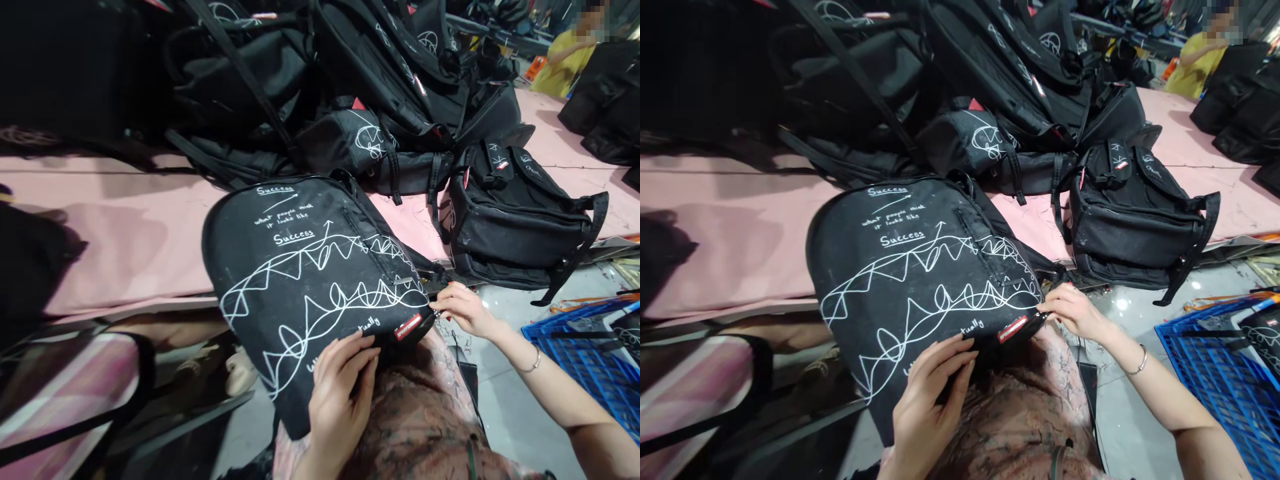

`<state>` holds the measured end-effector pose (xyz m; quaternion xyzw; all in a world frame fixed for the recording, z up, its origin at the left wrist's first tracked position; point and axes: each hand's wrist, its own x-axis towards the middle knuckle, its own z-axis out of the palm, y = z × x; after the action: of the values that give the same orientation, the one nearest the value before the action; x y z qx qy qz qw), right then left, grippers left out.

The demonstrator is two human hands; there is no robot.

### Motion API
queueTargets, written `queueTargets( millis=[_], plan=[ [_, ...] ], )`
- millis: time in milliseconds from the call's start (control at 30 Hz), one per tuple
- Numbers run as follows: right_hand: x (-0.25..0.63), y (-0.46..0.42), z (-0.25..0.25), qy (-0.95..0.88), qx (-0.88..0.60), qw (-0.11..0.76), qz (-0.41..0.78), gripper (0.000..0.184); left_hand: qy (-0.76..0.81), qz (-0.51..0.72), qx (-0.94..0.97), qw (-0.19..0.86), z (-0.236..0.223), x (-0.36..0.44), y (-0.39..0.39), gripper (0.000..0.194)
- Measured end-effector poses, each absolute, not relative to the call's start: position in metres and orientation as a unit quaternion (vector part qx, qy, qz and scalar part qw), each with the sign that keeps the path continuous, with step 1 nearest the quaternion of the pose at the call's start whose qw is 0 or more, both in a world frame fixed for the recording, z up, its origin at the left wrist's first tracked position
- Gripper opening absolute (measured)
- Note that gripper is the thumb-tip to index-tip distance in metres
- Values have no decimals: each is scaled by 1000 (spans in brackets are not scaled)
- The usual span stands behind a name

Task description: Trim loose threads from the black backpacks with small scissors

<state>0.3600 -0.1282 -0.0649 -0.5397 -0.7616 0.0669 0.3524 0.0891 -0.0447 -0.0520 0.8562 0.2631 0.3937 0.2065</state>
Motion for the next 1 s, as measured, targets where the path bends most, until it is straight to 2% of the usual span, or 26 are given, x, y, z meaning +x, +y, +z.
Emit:
queueTargets(
  millis=[633,1000],
  plan=[
    [348,-116,-48,-785,-528,310,96,22,250,415,845,228,-57,85,-45,24],
    [325,-113,-40,-806,-522,276,48,25,252,419,841,233,-55,86,-46,22]
  ],
)
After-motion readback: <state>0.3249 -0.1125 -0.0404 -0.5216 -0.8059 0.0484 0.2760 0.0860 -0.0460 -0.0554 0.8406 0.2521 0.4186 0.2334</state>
